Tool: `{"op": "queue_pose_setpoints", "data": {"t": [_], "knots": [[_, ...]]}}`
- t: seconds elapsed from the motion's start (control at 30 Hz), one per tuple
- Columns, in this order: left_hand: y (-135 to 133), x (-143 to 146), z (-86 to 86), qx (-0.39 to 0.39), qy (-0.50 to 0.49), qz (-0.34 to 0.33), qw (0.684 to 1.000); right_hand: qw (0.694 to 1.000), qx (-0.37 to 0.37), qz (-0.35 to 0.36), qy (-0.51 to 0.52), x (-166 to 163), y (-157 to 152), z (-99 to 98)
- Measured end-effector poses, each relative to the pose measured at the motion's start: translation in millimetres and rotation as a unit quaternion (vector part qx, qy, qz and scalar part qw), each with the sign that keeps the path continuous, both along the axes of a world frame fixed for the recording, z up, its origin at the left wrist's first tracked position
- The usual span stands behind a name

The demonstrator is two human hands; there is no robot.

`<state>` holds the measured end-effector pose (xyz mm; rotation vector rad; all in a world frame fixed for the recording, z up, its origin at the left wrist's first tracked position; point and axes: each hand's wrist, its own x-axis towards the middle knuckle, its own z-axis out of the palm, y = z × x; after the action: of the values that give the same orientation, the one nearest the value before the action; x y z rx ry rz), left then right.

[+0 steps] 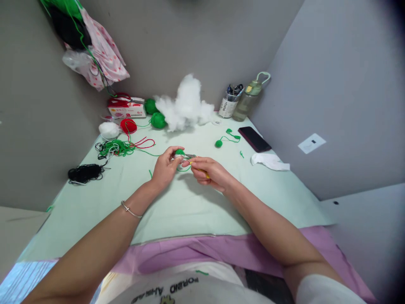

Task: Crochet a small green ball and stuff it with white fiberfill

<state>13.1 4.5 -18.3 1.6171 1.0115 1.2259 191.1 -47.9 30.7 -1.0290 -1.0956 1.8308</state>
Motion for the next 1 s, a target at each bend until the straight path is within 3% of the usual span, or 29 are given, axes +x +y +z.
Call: {"op": "queue_pose_setpoints", "data": {"t": [0.3,0.4,0.57,0.73,0.9,0.93,1.0], "knots": [[-1,0,-3.7,0.053,0.029,0.004,0.998,0.994,-0.07,0.012,0.086,9,8,-4.0],[-3,1,-0.8,0.052,0.028,0.004,0.998,0.997,-0.031,-0.002,0.064,6,6,-3.7],[-4,5,3.5,0.018,0.009,-0.011,1.0,0.993,0.082,-0.049,-0.066,-8,-1,-7.3],[0,10,5.9,-0.013,-0.018,-0.037,0.999,0.934,0.231,-0.122,-0.244,-23,-12,-15.8],[-5,13,9.4,-0.004,-0.041,-0.038,0.998,0.85,0.333,-0.124,-0.389,-31,-23,-20.6],[-7,13,10.1,0.001,-0.048,-0.038,0.998,0.84,0.344,-0.122,-0.402,-32,-25,-20.6],[-8,12,11.3,0.008,-0.065,-0.036,0.997,0.855,0.339,-0.119,-0.374,-30,-25,-18.7]]}}
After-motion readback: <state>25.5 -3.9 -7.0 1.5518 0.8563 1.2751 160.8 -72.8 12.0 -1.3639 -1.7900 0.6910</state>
